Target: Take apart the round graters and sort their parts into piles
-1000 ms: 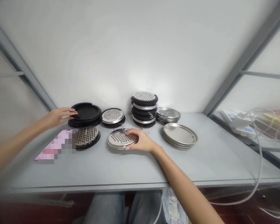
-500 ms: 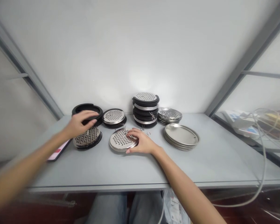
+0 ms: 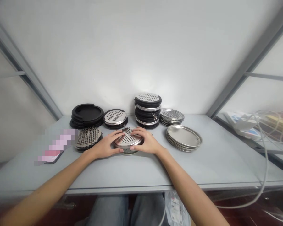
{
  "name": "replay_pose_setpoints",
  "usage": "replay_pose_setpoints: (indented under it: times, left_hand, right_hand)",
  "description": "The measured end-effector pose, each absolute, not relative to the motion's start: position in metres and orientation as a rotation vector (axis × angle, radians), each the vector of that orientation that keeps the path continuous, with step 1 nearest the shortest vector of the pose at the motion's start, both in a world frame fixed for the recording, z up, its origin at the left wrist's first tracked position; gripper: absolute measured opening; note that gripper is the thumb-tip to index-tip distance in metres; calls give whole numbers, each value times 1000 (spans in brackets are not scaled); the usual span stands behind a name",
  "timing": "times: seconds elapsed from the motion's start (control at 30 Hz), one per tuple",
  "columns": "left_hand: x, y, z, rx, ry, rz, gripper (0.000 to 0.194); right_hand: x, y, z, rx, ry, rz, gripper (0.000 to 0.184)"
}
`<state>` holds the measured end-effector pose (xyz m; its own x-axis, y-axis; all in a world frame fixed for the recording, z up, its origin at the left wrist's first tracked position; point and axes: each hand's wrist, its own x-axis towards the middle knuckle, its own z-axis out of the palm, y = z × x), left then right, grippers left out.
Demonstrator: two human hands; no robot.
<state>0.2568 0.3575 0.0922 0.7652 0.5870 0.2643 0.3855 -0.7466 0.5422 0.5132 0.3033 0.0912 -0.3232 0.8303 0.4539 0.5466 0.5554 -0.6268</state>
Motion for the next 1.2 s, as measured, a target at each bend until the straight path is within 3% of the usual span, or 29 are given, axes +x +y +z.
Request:
replay_pose_setpoints:
  times: [0.13,0.33,0.5,0.87,1.2]
  left_hand:
    - [259,358,92,2400,705,701,62]
    - [261,359,90,2303,695,819,57]
    - [261,357,92,2300,772,883,52]
    - [262,356,95,2264,894,917,43]
    - [262,351,93,2382,817,979,45]
  right_hand:
    - [514,300,100,-1064,-1894,444,54]
    - [521,306,89,-1124,-1847,183,26]
    - [531,310,81,-1206,-1914,-35,27]
    - [538,310,83,-1245,-1867,-195,26]
    - [549,298,111,-1198,-1020,-416,24]
